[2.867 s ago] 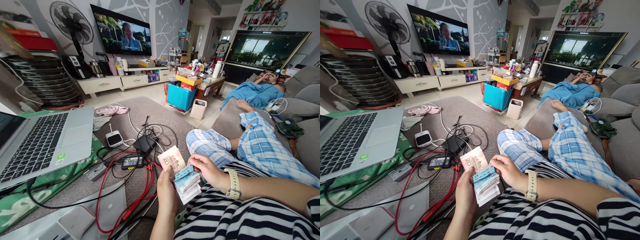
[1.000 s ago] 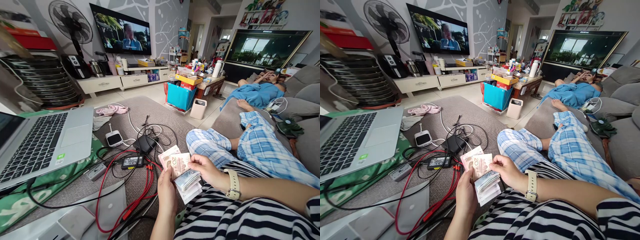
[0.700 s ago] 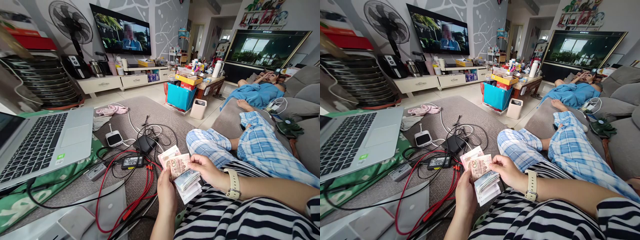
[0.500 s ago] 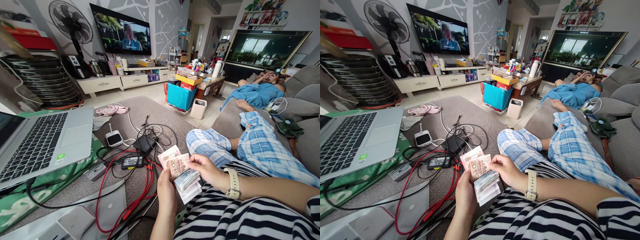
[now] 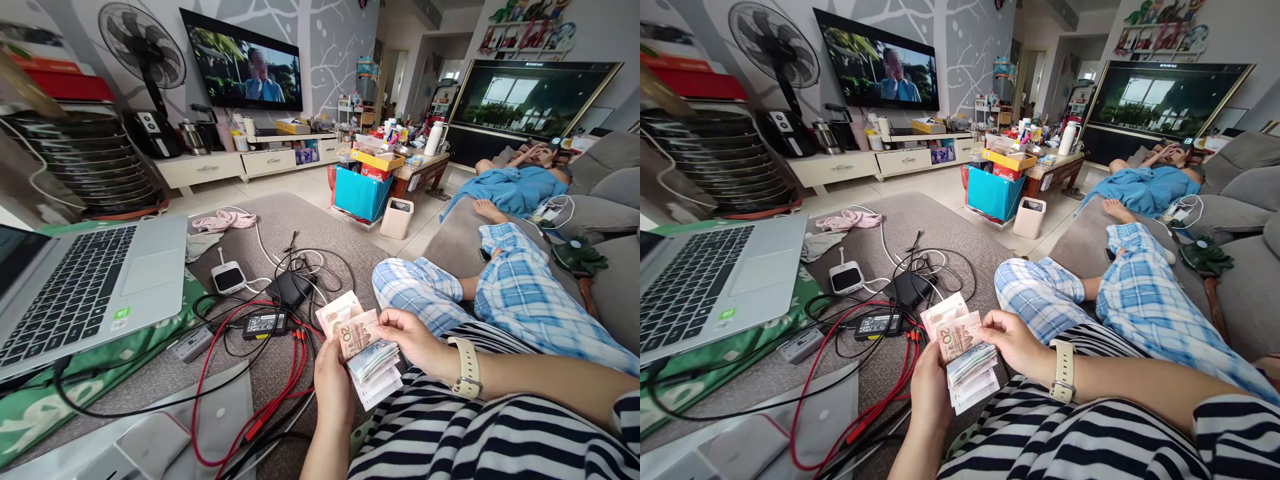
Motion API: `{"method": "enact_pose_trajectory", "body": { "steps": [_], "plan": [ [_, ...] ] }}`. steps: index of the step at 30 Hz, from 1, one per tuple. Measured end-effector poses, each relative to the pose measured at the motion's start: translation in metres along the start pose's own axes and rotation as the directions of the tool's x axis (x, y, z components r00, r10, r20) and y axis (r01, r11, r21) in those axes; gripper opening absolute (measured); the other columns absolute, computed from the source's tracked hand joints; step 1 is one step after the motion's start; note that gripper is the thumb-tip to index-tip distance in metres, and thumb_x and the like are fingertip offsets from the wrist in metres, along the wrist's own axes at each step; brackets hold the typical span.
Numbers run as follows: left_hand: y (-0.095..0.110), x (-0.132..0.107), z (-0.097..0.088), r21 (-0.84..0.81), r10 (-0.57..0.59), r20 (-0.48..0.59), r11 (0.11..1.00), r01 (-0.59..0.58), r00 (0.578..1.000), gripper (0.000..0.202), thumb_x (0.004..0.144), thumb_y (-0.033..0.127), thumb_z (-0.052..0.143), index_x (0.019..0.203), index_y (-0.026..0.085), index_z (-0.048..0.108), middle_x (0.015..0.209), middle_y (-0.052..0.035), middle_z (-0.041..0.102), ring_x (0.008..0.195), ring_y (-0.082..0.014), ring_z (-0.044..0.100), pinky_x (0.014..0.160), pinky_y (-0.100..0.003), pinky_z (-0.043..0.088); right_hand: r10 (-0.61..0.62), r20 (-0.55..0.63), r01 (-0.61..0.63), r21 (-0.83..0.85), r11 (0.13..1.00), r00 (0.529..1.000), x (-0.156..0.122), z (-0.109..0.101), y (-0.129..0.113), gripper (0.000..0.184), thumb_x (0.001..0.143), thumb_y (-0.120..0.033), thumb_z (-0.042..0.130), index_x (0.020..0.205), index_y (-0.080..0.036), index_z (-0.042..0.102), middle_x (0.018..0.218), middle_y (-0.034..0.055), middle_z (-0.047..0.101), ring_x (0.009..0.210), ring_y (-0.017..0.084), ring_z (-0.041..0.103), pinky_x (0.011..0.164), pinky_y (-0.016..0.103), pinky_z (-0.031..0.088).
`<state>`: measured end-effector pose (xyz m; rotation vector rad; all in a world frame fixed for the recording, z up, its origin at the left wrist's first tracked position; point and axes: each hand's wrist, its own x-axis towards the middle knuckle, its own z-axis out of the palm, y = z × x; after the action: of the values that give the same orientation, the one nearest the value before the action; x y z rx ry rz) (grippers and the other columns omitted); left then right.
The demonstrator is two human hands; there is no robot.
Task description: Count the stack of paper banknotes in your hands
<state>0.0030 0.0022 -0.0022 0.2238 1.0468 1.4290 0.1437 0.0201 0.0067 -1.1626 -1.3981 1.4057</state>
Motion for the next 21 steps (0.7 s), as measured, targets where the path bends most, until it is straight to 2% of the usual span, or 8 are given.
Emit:
{"method": "enact_pose_trajectory", "body": {
  "steps": [8,14,18,21],
  "plan": [
    [-0.004,0.005,-0.005,0.032,0.003,0.003,0.999,-0.003,1.0,0.036,0.066,0.024,0.066,0.098,0.009,0.072,0.082,-0.0103,0.073,0.073,-0.0234,0.068,0.067,-0.03,0.051,-0.001,0.004,0.001,0.092,0.996,1.0,-0.002,0.002,-0.002,0.027,0.078,-0.04,0.066,0.076,-0.017,0.052,0.071,-0.0022,0.052,0.066,0.011,0.046,0.063,0.025,0.036],
    [-0.01,0.009,-0.007,-0.038,-0.042,0.065,0.998,0.045,0.997,0.042,0.069,0.026,0.066,0.108,0.009,0.066,0.092,-0.0123,0.072,0.08,-0.0257,0.068,0.07,-0.032,0.052,0.005,-0.031,-0.004,0.04,0.999,1.0,-0.004,0.002,-0.005,0.027,0.082,-0.042,0.061,0.076,-0.017,0.055,0.059,-0.0046,0.043,0.054,0.009,0.036,0.051,0.023,0.027],
    [-0.01,0.007,-0.006,-0.077,-0.07,0.122,0.994,0.08,0.99,0.038,0.07,0.027,0.066,0.103,0.008,0.066,0.091,-0.0141,0.072,0.082,-0.0272,0.069,0.074,-0.036,0.052,-0.012,-0.016,0.012,0.024,1.0,1.0,-0.004,0.001,-0.006,0.029,0.088,-0.042,0.051,0.076,-0.016,0.056,0.06,-0.0012,0.053,0.052,0.009,0.038,0.051,0.025,0.027],
    [-0.008,0.005,-0.005,-0.094,-0.067,0.147,0.992,0.081,0.987,0.036,0.07,0.025,0.066,0.102,0.009,0.066,0.096,-0.0147,0.071,0.086,-0.0275,0.068,0.077,-0.036,0.052,-0.013,0.002,0.013,0.017,1.0,1.0,-0.005,0.001,-0.006,0.03,0.088,-0.042,0.051,0.075,-0.016,0.056,0.06,-0.0003,0.056,0.051,0.009,0.039,0.051,0.025,0.028]
  ]
}}
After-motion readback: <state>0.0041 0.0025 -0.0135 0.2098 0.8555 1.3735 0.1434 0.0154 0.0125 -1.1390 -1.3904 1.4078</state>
